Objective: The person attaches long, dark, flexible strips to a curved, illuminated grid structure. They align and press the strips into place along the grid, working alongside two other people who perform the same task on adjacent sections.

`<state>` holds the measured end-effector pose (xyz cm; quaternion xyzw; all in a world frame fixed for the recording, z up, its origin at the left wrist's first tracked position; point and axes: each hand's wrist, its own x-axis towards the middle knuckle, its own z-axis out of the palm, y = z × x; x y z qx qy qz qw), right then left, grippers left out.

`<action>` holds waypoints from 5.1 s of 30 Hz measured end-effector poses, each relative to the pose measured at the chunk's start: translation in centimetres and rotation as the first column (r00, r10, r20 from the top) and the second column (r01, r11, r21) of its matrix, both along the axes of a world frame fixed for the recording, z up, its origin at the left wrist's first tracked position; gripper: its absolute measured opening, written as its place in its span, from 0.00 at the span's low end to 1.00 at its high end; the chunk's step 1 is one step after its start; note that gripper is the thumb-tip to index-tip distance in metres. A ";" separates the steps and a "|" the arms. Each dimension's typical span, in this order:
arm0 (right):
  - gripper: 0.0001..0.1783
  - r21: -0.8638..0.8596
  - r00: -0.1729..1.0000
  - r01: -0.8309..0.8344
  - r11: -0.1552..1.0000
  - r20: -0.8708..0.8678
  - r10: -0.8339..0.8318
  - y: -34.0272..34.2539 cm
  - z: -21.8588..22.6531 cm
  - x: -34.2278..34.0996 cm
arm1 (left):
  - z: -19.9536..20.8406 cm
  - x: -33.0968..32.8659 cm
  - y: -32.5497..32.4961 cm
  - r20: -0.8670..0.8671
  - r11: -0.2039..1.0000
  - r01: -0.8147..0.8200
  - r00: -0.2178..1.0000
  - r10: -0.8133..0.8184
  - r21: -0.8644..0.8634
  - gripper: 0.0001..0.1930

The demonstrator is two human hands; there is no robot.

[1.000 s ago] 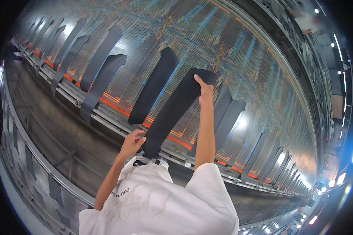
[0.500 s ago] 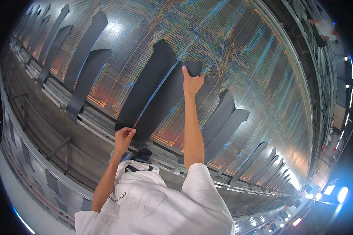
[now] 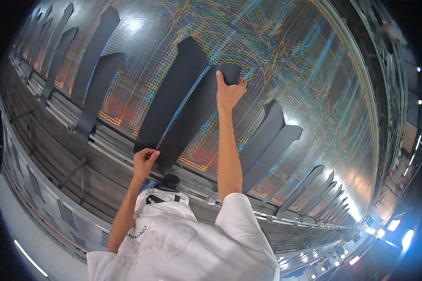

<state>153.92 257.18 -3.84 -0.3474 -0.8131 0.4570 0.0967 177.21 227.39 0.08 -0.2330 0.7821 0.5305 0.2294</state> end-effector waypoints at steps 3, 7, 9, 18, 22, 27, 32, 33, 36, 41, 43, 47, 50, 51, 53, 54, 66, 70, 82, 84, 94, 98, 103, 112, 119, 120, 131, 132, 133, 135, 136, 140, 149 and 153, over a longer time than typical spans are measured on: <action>0.43 0.001 0.999 -0.021 1.000 0.038 0.021 -0.2 -0.3 -0.6 | -0.1 -0.3 -0.2 0.036 1.000 -0.026 0.999 0.025 0.012 0.14; 0.45 -0.009 0.998 -0.014 1.000 0.067 0.014 -0.8 -0.1 -0.8 | 0.2 -0.5 0.1 0.063 0.999 -0.021 0.998 0.023 -0.028 0.14; 0.45 -0.031 0.995 -0.028 0.999 0.091 0.031 -0.9 0.6 -0.7 | 0.0 -0.4 0.1 0.069 0.999 -0.025 0.997 0.028 -0.044 0.14; 0.37 0.071 0.999 -0.033 0.997 0.016 0.032 -1.1 -0.8 -0.5 | -0.8 -0.3 -0.4 0.055 0.999 -0.020 0.998 0.023 -0.050 0.13; 0.29 0.186 0.992 -0.124 0.975 -0.008 0.128 -0.9 -0.6 -0.5 | -0.6 -0.5 -0.4 0.071 0.999 -0.001 0.997 0.004 -0.044 0.12; 0.29 0.233 0.989 -0.141 0.962 -0.019 0.150 -0.7 -1.2 -0.6 | -0.8 -0.4 -0.4 0.090 0.999 0.003 0.996 0.000 -0.037 0.12; 0.34 0.271 0.995 -0.089 0.958 -0.029 0.100 -0.9 -1.2 -0.9 | -0.8 -0.3 -0.2 0.047 0.998 -0.011 0.999 0.014 -0.054 0.12; 0.35 0.306 0.993 -0.096 0.947 -0.031 0.111 -1.0 -1.5 -0.7 | -0.6 -0.3 -0.3 0.045 0.997 0.009 0.999 -0.006 -0.078 0.12; 0.37 0.369 0.995 -0.027 0.929 -0.082 0.061 -0.4 -3.5 -0.4 | 0.0 -0.7 0.0 0.060 0.992 0.029 0.998 -0.022 -0.124 0.13; 0.36 0.306 0.992 -0.089 0.948 -0.056 0.111 -0.7 -2.5 -0.4 | 0.0 -0.9 -0.4 0.093 0.992 0.017 0.996 -0.005 -0.123 0.13; 0.36 0.295 0.992 -0.093 0.951 -0.056 0.115 -0.8 -2.3 -0.6 | -0.2 -0.8 -0.3 0.072 0.990 0.022 0.997 -0.012 -0.139 0.13; 0.37 0.224 0.993 -0.092 0.970 -0.054 0.107 -1.1 -1.6 -0.6 | 0.1 -0.7 -0.1 0.034 0.990 0.007 0.999 -0.003 -0.144 0.13; 0.38 0.280 0.993 -0.090 0.956 -0.044 0.106 -0.8 -2.2 -0.6 | -0.1 -0.6 -0.2 0.025 0.990 -0.002 1.000 0.005 -0.138 0.13; 0.39 0.305 0.993 -0.088 0.948 -0.046 0.108 -0.7 -2.5 -0.6 | -0.1 -0.6 -0.2 0.022 0.991 -0.003 1.000 0.006 -0.135 0.13; 0.39 0.354 0.993 -0.086 0.931 -0.050 0.110 -0.5 -3.1 -0.6 | 0.1 -0.8 -0.3 0.049 0.988 0.021 0.999 -0.014 -0.152 0.13; 0.40 0.341 0.992 -0.088 0.936 -0.053 0.113 -0.5 -3.0 -0.6 | 0.0 -0.8 -0.3 0.062 0.987 0.033 0.998 -0.024 -0.159 0.13; 0.45 0.470 0.991 -0.125 0.874 0.023 0.129 -0.2 -2.7 -0.5 | -1.1 -0.6 0.2 -0.008 0.992 -0.022 1.000 0.021 -0.124 0.11; 0.59 0.796 0.986 -0.014 0.605 -0.090 0.141 -1.1 1.9 -0.4 | -1.3 -0.1 0.7 -0.039 0.974 0.015 0.999 -0.024 -0.228 0.11; 0.41 0.736 0.782 -0.519 0.434 0.204 0.589 -4.3 0.1 2.6 | 0.1 -0.2 -0.6 0.026 0.963 0.125 0.992 -0.123 -0.240 0.20; 0.43 0.680 0.732 -0.596 0.427 0.242 0.637 -6.2 1.1 6.0 | 0.8 -0.1 -0.4 -0.013 0.960 0.116 0.992 -0.123 -0.255 0.20; 0.49 0.514 0.361 -0.849 0.121 0.398 0.843 -14.3 2.3 25.8 | 4.3 0.9 -7.9 -0.301 0.995 -0.060 0.953 0.034 -0.080 0.18; 0.52 0.398 0.353 -0.898 0.190 0.392 0.850 -15.5 6.7 23.7 | 5.5 0.3 -16.1 -0.323 0.938 -0.335 0.900 0.292 -0.084 0.15; 0.30 0.268 0.734 -0.650 0.711 -0.018 0.678 -20.0 8.1 19.0 | 2.4 -1.9 -27.3 -0.797 0.392 -0.794 0.567 0.206 -0.464 0.24; 0.18 -0.507 0.879 -0.415 0.756 -0.009 0.476 -37.2 6.7 14.8 | -3.6 -4.6 -33.0 -0.451 0.829 -0.343 0.884 0.125 -0.442 0.42; 0.25 -0.520 0.909 -0.314 0.794 0.076 0.409 -44.0 6.4 15.9 | 0.6 -5.0 -37.1 -0.116 0.969 0.052 0.993 -0.025 0.240 0.16; 0.27 -0.572 0.923 -0.221 0.790 0.138 0.358 -43.8 6.5 15.4 | 2.5 -5.4 -36.4 -0.171 0.925 0.061 0.985 0.004 0.374 0.14; 0.17 -0.945 0.962 -0.211 0.249 -0.245 -0.117 -32.2 11.3 -3.1 | 17.5 -12.4 -36.1 -0.275 0.854 0.498 0.851 -0.448 0.152 0.12; 0.17 -0.929 0.951 -0.167 0.331 -0.240 -0.193 -32.9 12.3 -5.2 | 16.3 -13.3 -36.4 -0.288 0.876 0.457 0.868 -0.404 0.151 0.12; 0.20 -0.908 0.948 -0.136 0.397 -0.235 -0.213 -32.4 12.8 -6.8 | 15.6 -14.1 -36.3 -0.300 0.890 0.425 0.882 -0.365 0.165 0.13; 0.23 -0.799 0.943 -0.121 0.590 -0.277 -0.182 -31.6 11.7 -9.9 | 13.8 -16.8 -36.0 -0.246 0.890 0.412 0.899 -0.361 0.199 0.16; 0.22 -0.738 0.950 -0.042 0.674 -0.238 -0.201 -32.5 12.2 -11.2 | 12.5 -17.8 -35.8 -0.228 0.889 0.399 0.909 -0.350 0.225 0.18; 0.21 -0.490 0.953 0.101 0.866 -0.202 -0.225 -33.8 9.4 -15.3 | 7.4 -20.6 -35.0 -0.210 0.899 0.396 0.910 -0.358 0.184 0.17; 0.26 0.021 0.998 0.018 1.000 -0.063 -0.017 -34.5 1.9 -19.6 | 0.1 -21.5 -33.5 0.035 0.988 -0.089 0.996 0.085 0.127 0.09; 0.27 0.163 0.996 -0.016 0.987 -0.089 0.031 -33.7 -0.6 -20.1 | -0.7 -22.5 -32.9 0.019 0.997 -0.058 0.998 0.057 0.044 0.11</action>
